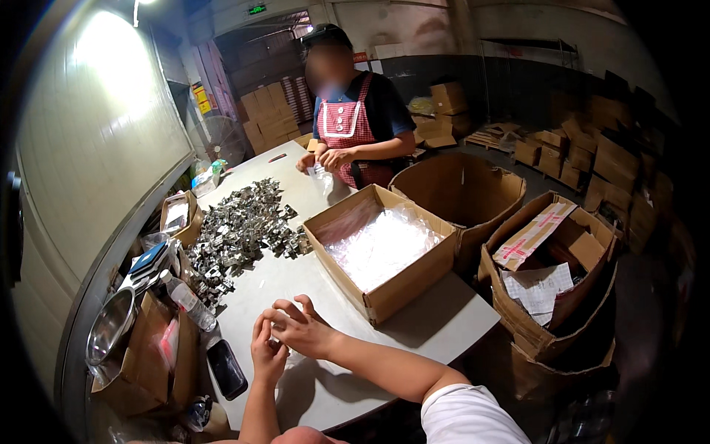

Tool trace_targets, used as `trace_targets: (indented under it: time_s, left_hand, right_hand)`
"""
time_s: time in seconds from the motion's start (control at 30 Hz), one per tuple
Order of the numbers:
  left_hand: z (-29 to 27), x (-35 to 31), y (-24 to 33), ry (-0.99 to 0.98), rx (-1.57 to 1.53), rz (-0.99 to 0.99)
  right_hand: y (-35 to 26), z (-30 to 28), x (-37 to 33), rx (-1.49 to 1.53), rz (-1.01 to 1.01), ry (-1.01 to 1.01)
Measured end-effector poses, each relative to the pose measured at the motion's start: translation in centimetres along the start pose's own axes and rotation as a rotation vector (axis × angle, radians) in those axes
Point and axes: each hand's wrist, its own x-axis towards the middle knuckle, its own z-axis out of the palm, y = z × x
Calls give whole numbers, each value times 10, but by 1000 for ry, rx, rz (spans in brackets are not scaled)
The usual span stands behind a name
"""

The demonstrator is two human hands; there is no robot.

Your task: The person sorts metal cabinet hinges by picking them from a pile and placing them into a small plastic bag.

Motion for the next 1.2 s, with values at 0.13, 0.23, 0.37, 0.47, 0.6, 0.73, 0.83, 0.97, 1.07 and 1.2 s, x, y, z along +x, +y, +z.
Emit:
trace_targets:
  time_s: [0.13,0.23,0.37,0.47,0.6,0.73,0.83,0.97,1.07,1.2]
  left_hand:
    - [-8,2,-7,65,186,150]
    - [-12,1,-3,152,306,217]
    - [-1,-3,13,98,253,318]
    - [0,-7,16,13,112,195]
    - [0,-6,21,44,167,276]
    - [-7,-2,20,98,294,339]
    - [-3,-3,-5,-19,298,271]
    - [4,-2,-7,-116,256,78]
    - [-1,-3,-7,-68,266,112]
    - [3,-5,2,-19,263,232]
  right_hand:
    - [-3,-1,4,129,-146,126]
    - [-8,-4,6,161,-168,205]
    - [-4,2,5,-7,65,244]
    - [-2,7,1,15,79,263]
    - [0,11,-2,13,67,316]
    - [-2,14,0,-12,244,142]
    - [-4,20,-4,57,387,-60]
    - [2,32,-15,109,156,44]
    - [-1,38,-14,44,-19,233]
    - [6,38,-15,55,68,278]
